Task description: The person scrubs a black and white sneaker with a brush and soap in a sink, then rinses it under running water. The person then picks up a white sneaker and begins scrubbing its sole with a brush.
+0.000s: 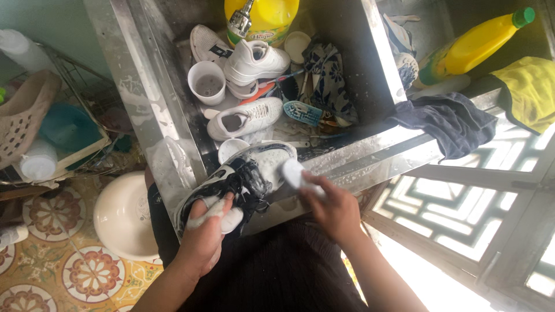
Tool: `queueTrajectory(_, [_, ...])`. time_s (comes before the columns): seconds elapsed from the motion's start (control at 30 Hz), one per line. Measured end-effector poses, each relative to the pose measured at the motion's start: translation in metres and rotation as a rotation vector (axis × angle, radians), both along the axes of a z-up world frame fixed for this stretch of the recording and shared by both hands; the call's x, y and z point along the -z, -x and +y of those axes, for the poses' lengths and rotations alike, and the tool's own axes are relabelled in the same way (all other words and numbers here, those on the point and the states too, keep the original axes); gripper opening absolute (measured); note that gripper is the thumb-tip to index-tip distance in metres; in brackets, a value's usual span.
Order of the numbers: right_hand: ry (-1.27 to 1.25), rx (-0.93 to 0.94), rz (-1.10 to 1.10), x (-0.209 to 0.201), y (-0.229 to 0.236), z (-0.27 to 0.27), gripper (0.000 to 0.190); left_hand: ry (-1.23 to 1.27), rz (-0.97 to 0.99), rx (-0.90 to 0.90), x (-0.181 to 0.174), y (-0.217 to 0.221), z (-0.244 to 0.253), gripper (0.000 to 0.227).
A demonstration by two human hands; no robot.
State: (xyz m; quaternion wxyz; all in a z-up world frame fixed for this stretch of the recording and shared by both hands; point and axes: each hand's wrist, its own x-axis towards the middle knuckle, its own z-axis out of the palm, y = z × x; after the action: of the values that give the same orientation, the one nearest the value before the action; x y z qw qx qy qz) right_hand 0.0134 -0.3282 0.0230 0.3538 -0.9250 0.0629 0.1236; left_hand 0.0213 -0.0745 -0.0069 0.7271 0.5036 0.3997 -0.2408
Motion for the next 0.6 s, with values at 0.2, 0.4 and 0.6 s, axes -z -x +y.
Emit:
queueTrajectory(0.2, [-0.154,-0.127,-0.148,0.007,-0.001,0.0,0.022,0.035,-0.055,-0.026,0.005,0.001,0.001,0.029])
queueTrajectory(0.4, [-0.09,-0.129,-0.151,0.005,0.001,0.002,0.028,0.024,-0.073,-0.041,0.007,0.0,0.0,0.028])
queueTrajectory(0.6, [-0.156,0.098,-0.014,0.003,0.006,0.007,0.031,0.032,-0.094,-0.016,0.004,0.003,0.001,0.027])
